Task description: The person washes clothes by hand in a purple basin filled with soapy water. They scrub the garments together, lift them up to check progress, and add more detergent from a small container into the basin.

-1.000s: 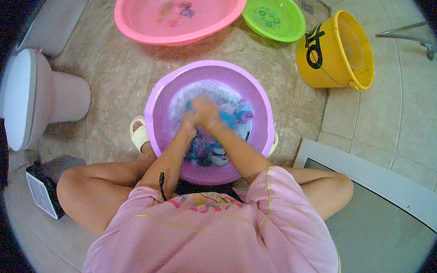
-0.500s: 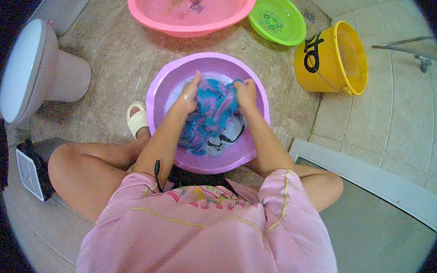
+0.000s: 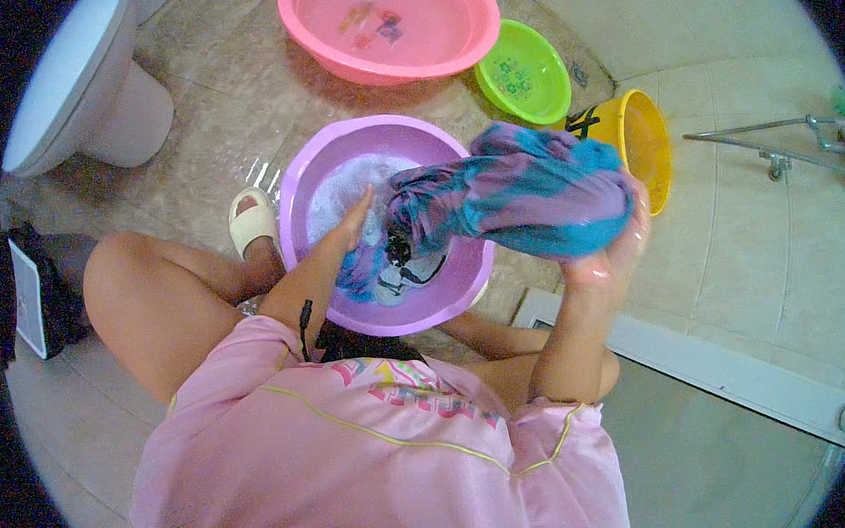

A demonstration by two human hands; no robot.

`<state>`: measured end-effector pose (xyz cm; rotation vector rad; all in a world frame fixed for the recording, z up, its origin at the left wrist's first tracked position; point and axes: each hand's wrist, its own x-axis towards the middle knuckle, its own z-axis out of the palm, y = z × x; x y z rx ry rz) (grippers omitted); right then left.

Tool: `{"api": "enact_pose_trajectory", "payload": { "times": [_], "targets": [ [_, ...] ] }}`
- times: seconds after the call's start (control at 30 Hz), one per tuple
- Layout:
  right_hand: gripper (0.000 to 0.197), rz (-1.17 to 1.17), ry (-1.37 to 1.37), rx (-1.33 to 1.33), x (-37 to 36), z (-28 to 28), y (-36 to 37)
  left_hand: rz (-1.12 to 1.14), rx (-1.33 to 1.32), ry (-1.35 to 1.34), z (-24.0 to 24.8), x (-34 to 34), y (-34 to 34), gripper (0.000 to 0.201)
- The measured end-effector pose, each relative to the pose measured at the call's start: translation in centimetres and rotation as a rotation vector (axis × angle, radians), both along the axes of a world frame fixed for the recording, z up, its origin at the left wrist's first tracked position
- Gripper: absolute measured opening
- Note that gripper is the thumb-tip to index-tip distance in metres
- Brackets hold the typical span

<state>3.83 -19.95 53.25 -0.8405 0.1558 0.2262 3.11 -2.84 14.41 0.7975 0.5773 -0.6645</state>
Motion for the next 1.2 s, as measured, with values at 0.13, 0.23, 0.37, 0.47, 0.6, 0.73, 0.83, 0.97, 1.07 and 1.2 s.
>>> {"api": "enact_pose_trajectory", "payload": {
  "times": [0.13,0.23,0.37,0.47,0.6,0.73,0.83,0.97,1.07,1.2],
  "targets": [
    [0.039,0.042,-0.075,0.0,-2.0,1.2,0.2,-0.143,-0.052,-0.178,2.7,1.5,-1.8,0.09],
    [0.038,-0.197,0.017,-0.138,-2.5,-3.3,-1.6,-0.044,-0.021,-0.192,8.5,2.0,-1.6,0.069],
    [0.032,-0.074,0.319,-0.344,-3.0,-12.7,-1.3,0.199,0.109,-0.341,2.2,3.7,1.5,0.055],
    [0.029,0.151,0.287,-0.859,-3.3,-21.9,-2.8,0.153,0.358,-0.385,1.9,3.7,2.7,0.047],
    [0.037,0.861,-0.005,-1.794,0.0,-25.6,0.1,-0.514,1.2,-0.271,3.9,2.0,4.7,0.061],
    [0.04,0.529,-0.456,-1.747,5.0,-33.7,1.8,-0.543,1.283,-0.117,4.2,1.9,4.8,0.063],
    [0.037,0.648,-0.58,-1.904,3.9,-36.4,5.1,-0.651,1.259,-0.219,3.3,2.6,7.1,0.06],
    [0.03,0.418,-0.655,-1.841,1.7,-36.2,4.0,-0.688,1.124,-0.375,5.0,3.9,8.9,0.058],
    [0.028,0.159,-0.484,-1.643,1.1,-31.9,2.9,-0.807,1.111,-0.314,6.9,4.1,8.6,0.057],
    [0.028,0.006,-0.342,-1.579,2.1,-28.4,1.9,-0.958,0.975,-0.298,9.5,4.4,8.8,0.08]
  ]
}}
